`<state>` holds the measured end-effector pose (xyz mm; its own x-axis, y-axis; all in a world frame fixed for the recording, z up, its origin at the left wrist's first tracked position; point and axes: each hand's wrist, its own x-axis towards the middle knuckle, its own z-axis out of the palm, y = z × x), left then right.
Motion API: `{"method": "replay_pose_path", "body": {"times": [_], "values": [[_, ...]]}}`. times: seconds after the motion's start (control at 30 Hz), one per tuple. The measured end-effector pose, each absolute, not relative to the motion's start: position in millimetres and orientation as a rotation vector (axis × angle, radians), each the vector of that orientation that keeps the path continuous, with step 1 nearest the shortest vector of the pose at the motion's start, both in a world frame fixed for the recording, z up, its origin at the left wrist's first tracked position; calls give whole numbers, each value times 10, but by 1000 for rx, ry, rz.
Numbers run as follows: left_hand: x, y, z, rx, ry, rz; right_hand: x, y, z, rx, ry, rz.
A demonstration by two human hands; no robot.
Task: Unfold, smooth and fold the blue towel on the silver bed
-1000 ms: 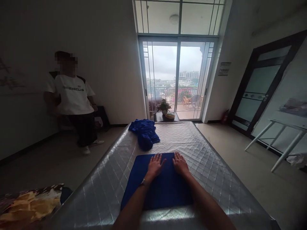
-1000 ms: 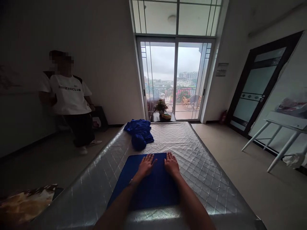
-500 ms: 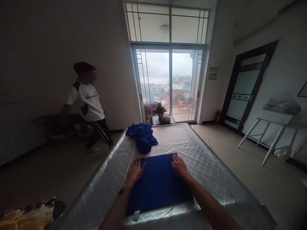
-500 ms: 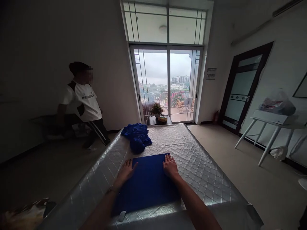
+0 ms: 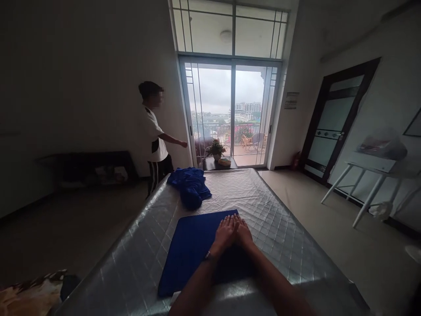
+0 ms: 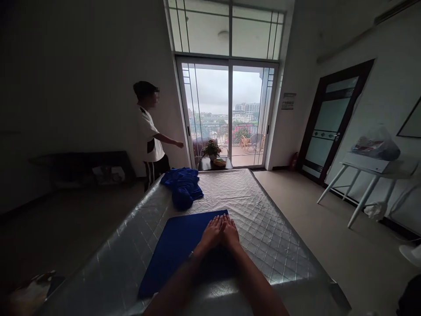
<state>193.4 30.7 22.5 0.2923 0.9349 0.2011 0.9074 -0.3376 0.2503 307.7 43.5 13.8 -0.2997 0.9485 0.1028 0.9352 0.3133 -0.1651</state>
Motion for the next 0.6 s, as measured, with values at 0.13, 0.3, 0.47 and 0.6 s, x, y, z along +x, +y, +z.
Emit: {"method": "replay_pose_path", "body": {"times": [0.13,0.3,0.47,0.6], "values": [[1528,171,258,2406,1854,368,3039,402,217,-1780,-2325,149],[675,-85,242,2217,2121,198,2994,353,346,-1823,-2279,192],[90,-321,150,2124,2302,192,3017,159,445,-1793,-2278,87],[-30,-341,66,2142,2325,216,3121,-192,385,-1774,-2323,146]]}}
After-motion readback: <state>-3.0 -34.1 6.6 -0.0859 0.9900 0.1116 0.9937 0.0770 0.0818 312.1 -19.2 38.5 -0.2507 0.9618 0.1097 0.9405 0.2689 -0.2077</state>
